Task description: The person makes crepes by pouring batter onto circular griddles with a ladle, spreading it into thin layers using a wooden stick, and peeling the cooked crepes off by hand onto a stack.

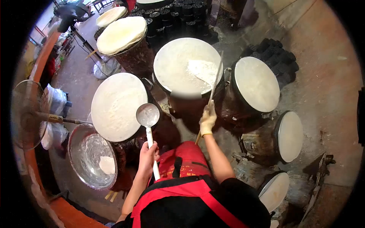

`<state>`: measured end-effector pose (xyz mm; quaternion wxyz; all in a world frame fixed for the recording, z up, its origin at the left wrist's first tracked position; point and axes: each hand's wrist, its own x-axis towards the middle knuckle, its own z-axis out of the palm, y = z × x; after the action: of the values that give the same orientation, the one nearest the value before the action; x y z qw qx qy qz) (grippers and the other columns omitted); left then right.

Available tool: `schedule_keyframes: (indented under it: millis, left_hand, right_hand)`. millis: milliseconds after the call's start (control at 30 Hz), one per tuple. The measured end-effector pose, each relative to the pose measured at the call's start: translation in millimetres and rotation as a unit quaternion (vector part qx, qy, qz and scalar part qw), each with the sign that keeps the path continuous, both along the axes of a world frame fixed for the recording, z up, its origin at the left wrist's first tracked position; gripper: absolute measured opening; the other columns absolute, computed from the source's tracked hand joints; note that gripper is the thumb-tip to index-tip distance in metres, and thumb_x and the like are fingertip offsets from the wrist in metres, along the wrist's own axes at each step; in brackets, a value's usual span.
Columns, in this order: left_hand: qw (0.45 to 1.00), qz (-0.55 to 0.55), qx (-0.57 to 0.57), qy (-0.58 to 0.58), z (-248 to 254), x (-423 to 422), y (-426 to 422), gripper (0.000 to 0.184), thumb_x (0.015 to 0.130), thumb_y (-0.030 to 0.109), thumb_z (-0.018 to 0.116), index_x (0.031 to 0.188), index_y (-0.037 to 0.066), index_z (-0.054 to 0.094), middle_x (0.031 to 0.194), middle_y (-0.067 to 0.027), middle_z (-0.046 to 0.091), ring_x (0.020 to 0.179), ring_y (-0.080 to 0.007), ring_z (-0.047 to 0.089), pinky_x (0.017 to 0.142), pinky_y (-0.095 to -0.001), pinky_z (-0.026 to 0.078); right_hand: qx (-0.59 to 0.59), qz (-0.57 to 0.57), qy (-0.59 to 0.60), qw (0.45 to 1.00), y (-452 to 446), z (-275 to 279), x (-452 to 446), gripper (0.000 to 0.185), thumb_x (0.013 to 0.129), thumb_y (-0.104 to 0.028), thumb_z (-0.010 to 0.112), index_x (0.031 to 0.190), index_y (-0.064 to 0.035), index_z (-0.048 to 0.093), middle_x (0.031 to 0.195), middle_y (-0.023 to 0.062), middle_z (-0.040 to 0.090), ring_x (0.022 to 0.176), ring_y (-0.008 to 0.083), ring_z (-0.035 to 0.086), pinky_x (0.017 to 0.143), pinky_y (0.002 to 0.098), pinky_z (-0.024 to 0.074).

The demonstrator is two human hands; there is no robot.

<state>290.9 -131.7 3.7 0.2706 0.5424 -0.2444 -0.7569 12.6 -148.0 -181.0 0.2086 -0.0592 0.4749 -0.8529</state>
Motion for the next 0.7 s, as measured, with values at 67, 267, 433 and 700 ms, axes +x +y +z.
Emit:
schedule_keyframes:
  millis: [67,267,433,700]
  left_hand:
    - [1.000,-0.020,-0.008,0.005,-2.9,4.7,-4.1,0.009,0.090,0.011,0.053,0.094,0.006,0.046,0.074,-0.0019,0.047,0.055,-0.0072,0.042,0.042,-0.0192,0.033]
    - [0.997,-0.069,0.015,0.023,1.1,2.3,-14.9,0.010,0.091,0.012,0.052,0.097,0.006,0.045,0.075,-0.0019,0.046,0.057,-0.0077,0.042,0.042,-0.0185,0.033]
    - [0.993,-0.118,0.003,-0.002,-6.8,-12.9,-43.1,0.015,0.092,0.016,0.051,0.086,0.008,0.041,0.069,-0.0001,0.043,0.053,-0.0078,0.042,0.040,-0.0203,0.032]
    - [0.917,-0.208,-0.283,-0.187,-70.7,-112.4,-166.5,0.021,0.087,0.018,0.054,0.093,0.001,0.043,0.062,-0.0061,0.049,0.048,-0.0155,0.048,0.042,-0.0313,0.040]
  right_hand:
    - [0.211,0.075,0.148,0.963,1.5,69.1,35.8,0.031,0.090,-0.004,0.051,0.121,-0.0027,0.054,0.131,0.0065,0.049,0.107,0.0121,0.052,0.096,0.0248,0.0420]
    - [-0.122,0.156,-0.222,0.955,-41.9,-17.4,-56.2,0.027,0.093,-0.008,0.045,0.115,-0.0005,0.058,0.112,0.0085,0.060,0.092,0.0132,0.056,0.082,0.0228,0.0503]
    - [0.245,0.234,0.181,0.923,7.0,39.3,-23.1,0.036,0.096,-0.017,0.044,0.128,-0.0018,0.047,0.121,0.0122,0.056,0.113,0.0154,0.050,0.093,0.0239,0.0443]
    - [0.088,0.094,0.026,0.991,75.2,17.7,34.1,0.040,0.090,-0.007,0.055,0.128,0.0024,0.046,0.131,0.0085,0.049,0.118,0.0141,0.046,0.100,0.0260,0.0343]
